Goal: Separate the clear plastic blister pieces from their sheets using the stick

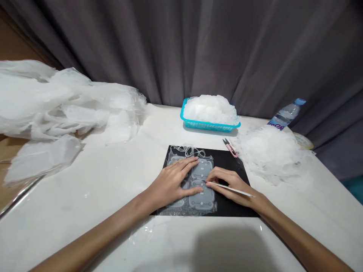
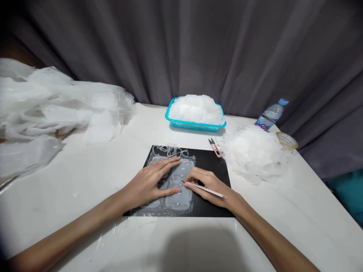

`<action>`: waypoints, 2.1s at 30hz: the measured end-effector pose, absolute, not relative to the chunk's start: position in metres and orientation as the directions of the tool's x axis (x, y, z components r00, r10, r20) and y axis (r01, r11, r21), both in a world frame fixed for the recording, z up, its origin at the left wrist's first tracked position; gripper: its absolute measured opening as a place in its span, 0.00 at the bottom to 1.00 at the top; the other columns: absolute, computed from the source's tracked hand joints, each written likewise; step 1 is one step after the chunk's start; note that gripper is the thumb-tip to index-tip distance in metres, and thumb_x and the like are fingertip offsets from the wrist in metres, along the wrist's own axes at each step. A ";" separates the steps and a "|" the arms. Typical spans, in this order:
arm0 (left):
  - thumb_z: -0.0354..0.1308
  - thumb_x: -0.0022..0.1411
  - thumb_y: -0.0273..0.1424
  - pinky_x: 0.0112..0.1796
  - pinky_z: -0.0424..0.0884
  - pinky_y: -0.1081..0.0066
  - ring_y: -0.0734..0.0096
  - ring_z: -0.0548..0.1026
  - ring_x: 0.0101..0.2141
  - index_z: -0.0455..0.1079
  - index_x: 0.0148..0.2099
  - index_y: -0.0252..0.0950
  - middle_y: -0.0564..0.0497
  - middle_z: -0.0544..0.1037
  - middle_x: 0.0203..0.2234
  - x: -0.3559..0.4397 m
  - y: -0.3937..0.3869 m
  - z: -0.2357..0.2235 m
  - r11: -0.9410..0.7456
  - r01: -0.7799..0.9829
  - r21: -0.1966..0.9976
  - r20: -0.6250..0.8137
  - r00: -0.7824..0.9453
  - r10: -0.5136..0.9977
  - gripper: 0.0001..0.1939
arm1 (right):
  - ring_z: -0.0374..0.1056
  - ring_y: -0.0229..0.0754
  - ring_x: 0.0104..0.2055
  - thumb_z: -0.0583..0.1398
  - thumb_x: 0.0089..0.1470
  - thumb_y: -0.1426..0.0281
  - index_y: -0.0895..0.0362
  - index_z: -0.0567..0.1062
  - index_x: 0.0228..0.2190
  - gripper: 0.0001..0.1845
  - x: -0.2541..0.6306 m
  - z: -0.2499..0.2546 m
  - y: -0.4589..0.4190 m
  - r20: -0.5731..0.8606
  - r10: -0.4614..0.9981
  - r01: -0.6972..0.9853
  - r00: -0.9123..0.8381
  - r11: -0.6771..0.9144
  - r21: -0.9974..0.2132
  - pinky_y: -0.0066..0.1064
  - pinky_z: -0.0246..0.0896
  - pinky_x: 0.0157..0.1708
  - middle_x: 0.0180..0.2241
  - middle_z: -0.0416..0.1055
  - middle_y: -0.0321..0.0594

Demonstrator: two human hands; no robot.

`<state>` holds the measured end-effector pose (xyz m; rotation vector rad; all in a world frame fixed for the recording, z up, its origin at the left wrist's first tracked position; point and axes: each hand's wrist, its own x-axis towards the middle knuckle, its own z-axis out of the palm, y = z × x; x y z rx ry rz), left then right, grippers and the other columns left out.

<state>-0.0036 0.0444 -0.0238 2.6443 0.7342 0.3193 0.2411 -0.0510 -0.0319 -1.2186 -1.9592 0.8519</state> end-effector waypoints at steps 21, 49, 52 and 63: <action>0.56 0.67 0.59 0.65 0.66 0.53 0.50 0.67 0.67 0.63 0.71 0.36 0.42 0.65 0.70 -0.001 0.045 -0.030 -0.822 0.435 0.369 0.161 0.841 0.517 0.41 | 0.74 0.44 0.43 0.54 0.72 0.72 0.57 0.71 0.45 0.05 0.235 -0.024 -0.056 0.355 0.805 0.644 -0.475 0.593 -0.482 0.35 0.71 0.44 0.41 0.74 0.46; 0.56 0.68 0.59 0.66 0.62 0.53 0.49 0.65 0.68 0.60 0.72 0.38 0.42 0.65 0.70 0.000 0.042 -0.032 -0.803 0.416 0.426 0.156 0.841 0.518 0.42 | 0.74 0.43 0.39 0.51 0.73 0.72 0.55 0.73 0.41 0.11 0.235 -0.036 -0.055 0.407 0.754 0.744 -0.515 0.629 -0.225 0.35 0.72 0.43 0.38 0.75 0.45; 0.55 0.67 0.59 0.66 0.62 0.52 0.48 0.65 0.68 0.59 0.72 0.38 0.41 0.65 0.70 0.000 0.043 -0.032 -0.796 0.421 0.435 0.154 0.836 0.526 0.42 | 0.75 0.45 0.44 0.52 0.73 0.69 0.57 0.73 0.50 0.12 0.235 -0.040 -0.051 0.425 0.752 0.753 -0.504 0.623 -0.210 0.36 0.73 0.46 0.42 0.76 0.48; 0.56 0.68 0.57 0.66 0.61 0.52 0.47 0.60 0.70 0.50 0.76 0.39 0.39 0.60 0.72 0.002 0.043 -0.031 -0.751 0.413 0.516 0.098 0.842 0.530 0.44 | 0.74 0.48 0.46 0.55 0.71 0.71 0.55 0.78 0.47 0.12 0.245 -0.030 -0.032 0.553 0.818 0.743 -0.161 0.469 -0.477 0.42 0.71 0.50 0.43 0.77 0.47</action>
